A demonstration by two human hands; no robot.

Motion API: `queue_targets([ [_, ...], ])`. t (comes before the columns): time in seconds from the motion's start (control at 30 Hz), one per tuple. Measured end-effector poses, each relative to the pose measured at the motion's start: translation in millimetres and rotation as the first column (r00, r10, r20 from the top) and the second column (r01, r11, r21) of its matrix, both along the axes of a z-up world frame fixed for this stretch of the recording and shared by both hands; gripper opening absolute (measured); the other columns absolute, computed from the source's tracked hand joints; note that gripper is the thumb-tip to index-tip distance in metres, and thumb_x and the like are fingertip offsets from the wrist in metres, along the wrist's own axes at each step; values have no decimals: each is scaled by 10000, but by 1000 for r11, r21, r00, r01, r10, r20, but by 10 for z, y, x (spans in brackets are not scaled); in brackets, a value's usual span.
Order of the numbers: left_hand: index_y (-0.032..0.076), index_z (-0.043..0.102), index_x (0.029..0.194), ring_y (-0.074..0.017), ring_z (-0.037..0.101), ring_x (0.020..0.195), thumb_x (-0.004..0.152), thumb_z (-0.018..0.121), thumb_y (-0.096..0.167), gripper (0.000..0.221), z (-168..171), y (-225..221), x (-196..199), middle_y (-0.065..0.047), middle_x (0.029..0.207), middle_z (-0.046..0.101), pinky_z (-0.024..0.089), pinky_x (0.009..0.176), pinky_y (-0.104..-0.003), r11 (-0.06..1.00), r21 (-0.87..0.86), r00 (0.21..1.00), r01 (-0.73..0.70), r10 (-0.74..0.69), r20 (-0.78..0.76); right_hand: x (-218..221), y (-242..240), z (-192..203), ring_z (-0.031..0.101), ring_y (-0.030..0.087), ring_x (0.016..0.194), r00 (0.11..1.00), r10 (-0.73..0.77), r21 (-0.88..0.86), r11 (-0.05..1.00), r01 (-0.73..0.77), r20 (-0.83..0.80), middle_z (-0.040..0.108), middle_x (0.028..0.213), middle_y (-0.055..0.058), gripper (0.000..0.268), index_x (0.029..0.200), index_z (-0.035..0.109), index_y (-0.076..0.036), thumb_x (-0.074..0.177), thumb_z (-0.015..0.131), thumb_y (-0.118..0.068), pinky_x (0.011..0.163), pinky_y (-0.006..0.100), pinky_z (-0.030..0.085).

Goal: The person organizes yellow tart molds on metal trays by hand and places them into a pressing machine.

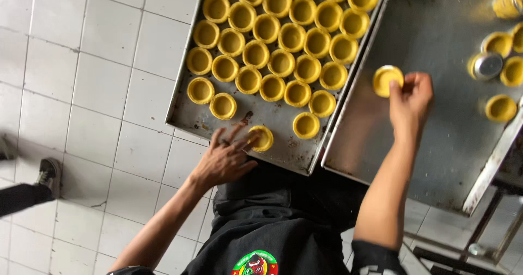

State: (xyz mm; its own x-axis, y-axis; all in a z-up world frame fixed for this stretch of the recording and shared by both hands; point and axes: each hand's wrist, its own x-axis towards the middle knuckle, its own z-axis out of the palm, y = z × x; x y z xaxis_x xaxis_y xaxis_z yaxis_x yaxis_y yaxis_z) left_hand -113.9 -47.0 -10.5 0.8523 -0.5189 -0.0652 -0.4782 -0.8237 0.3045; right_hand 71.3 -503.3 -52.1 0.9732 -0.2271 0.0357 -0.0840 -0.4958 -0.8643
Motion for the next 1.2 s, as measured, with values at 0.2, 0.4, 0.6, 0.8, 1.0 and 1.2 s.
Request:
queue_targets([
  [0.2, 294, 703, 1399, -485, 404, 1493, 1003, 584, 624, 529, 81, 287, 262, -280, 1647, 378, 342, 1129, -570, 974, -59, 915, -218, 226, 335, -866, 1189, 590, 701, 117, 743, 949, 290, 293, 924, -244, -124, 747, 905, 83, 362, 1166, 630, -63, 938, 843, -247, 640, 227, 540],
  [0.4, 380, 638, 1475, -455, 376, 1475, 944, 604, 712, 627, -25, 337, 249, -238, 1643, 375, 321, 1159, -590, 978, 87, 958, -192, 168, 231, -1438, 1731, 549, 682, 347, 1134, 804, 581, -614, 591, -523, -125, 606, 1267, 141, 592, 1343, 669, -229, 1002, 555, -699, 965, 510, 546],
  [0.6, 306, 643, 1481, -433, 473, 1433, 961, 618, 662, 630, -57, 301, 230, -211, 1513, 508, 385, 1138, -583, 994, -66, 964, -88, 102, 244, -1641, 1945, 685, 636, 395, 1038, 857, 510, -753, 533, -386, -78, 532, 1295, 194, 721, 1508, 567, -278, 1014, 355, -758, 935, 536, 470],
  [0.8, 285, 679, 1390, -494, 418, 1482, 978, 621, 656, 557, 231, 394, 359, -270, 1513, 470, 341, 1167, -623, 994, -21, 968, -112, 113, 223, -1778, 2183, 631, 606, 450, 1046, 866, 494, -695, 596, -403, -78, 528, 1249, 209, 668, 1490, 578, -399, 994, 347, -782, 838, 569, 461],
  [1.0, 259, 719, 1322, -437, 546, 1333, 923, 662, 683, 585, 170, 296, 409, -228, 1398, 541, 358, 1181, -606, 996, -65, 978, -53, 65, 198, -1619, 2144, 800, 589, 478, 1148, 946, 313, -782, 569, -254, -80, 508, 1405, 332, 817, 1564, 520, -204, 1003, 379, -779, 946, 585, 450],
  [1.2, 328, 659, 1458, -360, 561, 1242, 917, 625, 699, 656, 55, 62, 473, -153, 1320, 528, 368, 1140, -589, 996, -51, 984, -74, 81, 158, -1532, 2203, 608, 575, 486, 1185, 968, 231, -796, 567, -213, -95, 494, 1435, 372, 909, 1596, 492, -126, 993, 387, -799, 995, 603, 427],
])
